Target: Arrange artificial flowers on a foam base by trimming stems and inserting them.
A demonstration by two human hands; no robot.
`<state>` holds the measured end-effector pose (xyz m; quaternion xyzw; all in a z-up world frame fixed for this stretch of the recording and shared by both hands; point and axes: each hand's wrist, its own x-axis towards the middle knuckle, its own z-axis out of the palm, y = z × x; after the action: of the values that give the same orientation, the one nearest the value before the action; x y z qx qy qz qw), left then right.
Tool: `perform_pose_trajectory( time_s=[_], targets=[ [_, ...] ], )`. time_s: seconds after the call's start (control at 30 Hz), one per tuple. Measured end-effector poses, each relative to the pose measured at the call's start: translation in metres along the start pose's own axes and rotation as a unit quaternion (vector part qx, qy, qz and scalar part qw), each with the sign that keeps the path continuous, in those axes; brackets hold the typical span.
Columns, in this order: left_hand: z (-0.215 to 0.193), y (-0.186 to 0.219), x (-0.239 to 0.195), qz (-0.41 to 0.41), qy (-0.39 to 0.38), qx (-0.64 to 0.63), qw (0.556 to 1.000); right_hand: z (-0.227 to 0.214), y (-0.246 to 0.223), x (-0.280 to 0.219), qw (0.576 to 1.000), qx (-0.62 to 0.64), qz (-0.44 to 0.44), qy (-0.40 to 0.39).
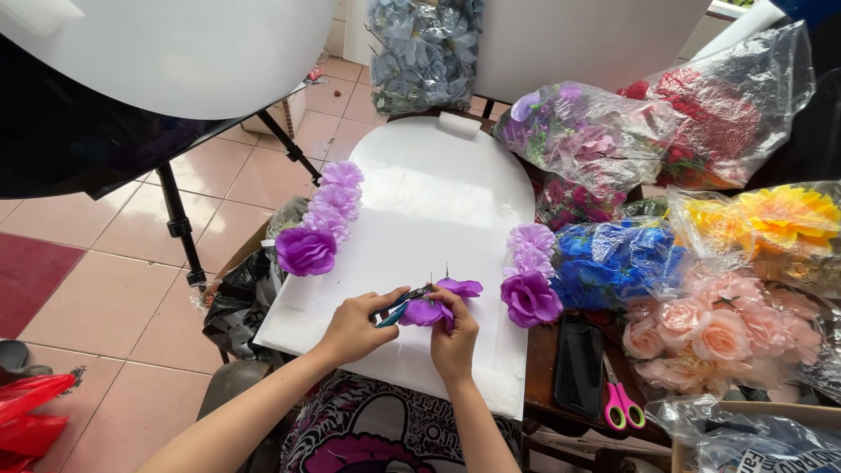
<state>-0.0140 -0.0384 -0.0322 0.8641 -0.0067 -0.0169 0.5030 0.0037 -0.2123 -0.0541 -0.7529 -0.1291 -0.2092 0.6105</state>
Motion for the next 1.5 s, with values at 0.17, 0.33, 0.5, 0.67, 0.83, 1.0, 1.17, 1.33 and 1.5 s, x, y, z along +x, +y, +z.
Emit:
perform_pose_trajectory(
  time_s=[0.17, 0.33, 0.5, 0.67, 0.83, 1.0, 1.17, 1.33, 1.5],
  targets=[
    [0.004, -0.009, 0.003, 0.01, 0.005, 0.001, 1.0, -0.001, 0.001, 0.0, 1.0, -0.026, -0.017, 0.001],
    [0.005, -0.01, 0.001, 0.03, 0.016, 0.025, 0.999, 0.002, -0.002, -0.001, 0.998, -0.052, -0.037, 0.001],
    [0.012, -0.028, 0.005, 0.108, 0.066, 0.167, 0.978, 0.003, 0.002, -0.003, 0.993, -0.101, -0.063, 0.0],
    [0.015, -0.046, 0.016, 0.176, 0.11, 0.273, 0.939, 0.005, 0.009, -0.004, 0.99, -0.118, -0.078, -0.005],
    [0.016, -0.054, 0.02, 0.218, 0.145, 0.329, 0.907, 0.004, 0.011, -0.004, 0.991, -0.109, -0.079, -0.016],
    [0.011, -0.053, 0.019, 0.226, 0.143, 0.351, 0.897, 0.003, 0.011, -0.004, 0.991, -0.107, -0.082, -0.02],
    [0.011, -0.05, 0.018, 0.224, 0.129, 0.335, 0.906, 0.003, 0.006, -0.002, 0.995, -0.078, -0.056, -0.017],
    [0.001, -0.031, 0.017, 0.128, 0.058, 0.129, 0.982, 0.003, 0.007, -0.003, 0.999, -0.035, -0.031, -0.009],
    [-0.016, -0.026, 0.023, 0.093, 0.067, -0.031, 0.993, 0.0, 0.013, -0.003, 0.999, -0.022, -0.003, -0.03]
  ],
)
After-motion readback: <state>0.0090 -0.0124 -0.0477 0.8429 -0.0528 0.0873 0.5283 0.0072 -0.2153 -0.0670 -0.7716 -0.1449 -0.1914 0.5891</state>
